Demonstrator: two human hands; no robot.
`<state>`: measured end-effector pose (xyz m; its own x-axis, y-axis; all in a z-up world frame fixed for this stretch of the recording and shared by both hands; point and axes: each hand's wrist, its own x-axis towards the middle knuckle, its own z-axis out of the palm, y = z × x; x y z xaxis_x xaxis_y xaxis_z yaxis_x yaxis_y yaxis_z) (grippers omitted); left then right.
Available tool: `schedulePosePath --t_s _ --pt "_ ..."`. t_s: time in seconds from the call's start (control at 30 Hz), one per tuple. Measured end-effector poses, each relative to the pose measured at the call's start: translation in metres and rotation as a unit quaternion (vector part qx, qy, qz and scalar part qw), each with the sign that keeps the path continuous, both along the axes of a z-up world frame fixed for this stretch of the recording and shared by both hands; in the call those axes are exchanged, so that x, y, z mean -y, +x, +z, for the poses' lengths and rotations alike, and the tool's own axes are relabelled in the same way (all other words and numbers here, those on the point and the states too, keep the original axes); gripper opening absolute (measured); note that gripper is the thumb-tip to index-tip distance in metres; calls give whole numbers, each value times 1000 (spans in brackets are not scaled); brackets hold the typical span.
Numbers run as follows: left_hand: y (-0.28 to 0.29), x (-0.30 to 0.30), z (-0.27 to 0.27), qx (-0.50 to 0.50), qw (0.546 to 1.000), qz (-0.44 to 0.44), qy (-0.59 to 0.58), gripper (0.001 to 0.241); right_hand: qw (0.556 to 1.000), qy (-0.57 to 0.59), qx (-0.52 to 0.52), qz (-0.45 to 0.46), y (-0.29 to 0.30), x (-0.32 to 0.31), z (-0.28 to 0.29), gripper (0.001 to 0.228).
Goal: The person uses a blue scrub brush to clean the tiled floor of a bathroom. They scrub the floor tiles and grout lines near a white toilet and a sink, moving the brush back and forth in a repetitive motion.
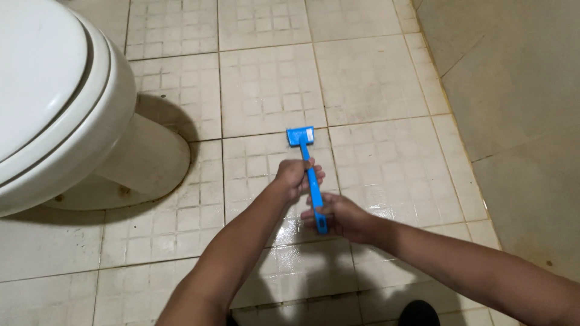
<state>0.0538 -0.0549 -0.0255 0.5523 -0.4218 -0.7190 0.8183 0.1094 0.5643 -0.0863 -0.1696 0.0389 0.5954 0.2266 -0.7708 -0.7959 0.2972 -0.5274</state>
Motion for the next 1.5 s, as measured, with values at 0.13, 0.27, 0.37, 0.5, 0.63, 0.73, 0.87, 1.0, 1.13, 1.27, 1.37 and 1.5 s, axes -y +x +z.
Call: schedulePosePath --t_s 0.13,0.27,0.37,0.5,0.63,0.73,0.87,1.0,1.13,1.27,1.37,1.5 --pt "-48 -19 -10 -66 997 -31 -39 27 999 14 -43 16 -48 -19 6 35" --pt "-67 -27 5 -83 992 -88 37 21 992 30 -120 -14 -61 -32 9 43" --pt "-47 -19 -7 -58 996 -58 19 22 996 58 -58 -16 -47 -19 -17 41" --pt "-2 2 -2 -24 1000 2 7 24 1000 3 -2 11 0 -4 13 38" --pt "-3 -1 -2 -14 1000 -19 -4 25 999 39 6 7 -4 -3 1 38" --pt "-35 -18 0 -53 998 -18 7 22 993 73 -85 -41 -36 -18 -11 50" --pt "-70 -48 22 -91 992 -78 33 18 993 73 -81 35 -69 -40 10 42" --pt "-49 -54 -20 -56 998 -43 0 18 990 131 -50 7 -51 -43 -18 45" --pt "9 -53 -27 -64 997 15 -49 15 997 77 29 7 -2 -35 0 45" --pt "19 -64 -10 -26 999 23 -7 18 996 69 46 18 3 -42 8 49" --pt "-9 -77 -19 -60 998 8 -21 17 994 99 29 27 -26 -50 -5 47" --pt "-52 -92 4 -101 991 -82 13 19 991 44 -100 78 -59 -69 22 52"
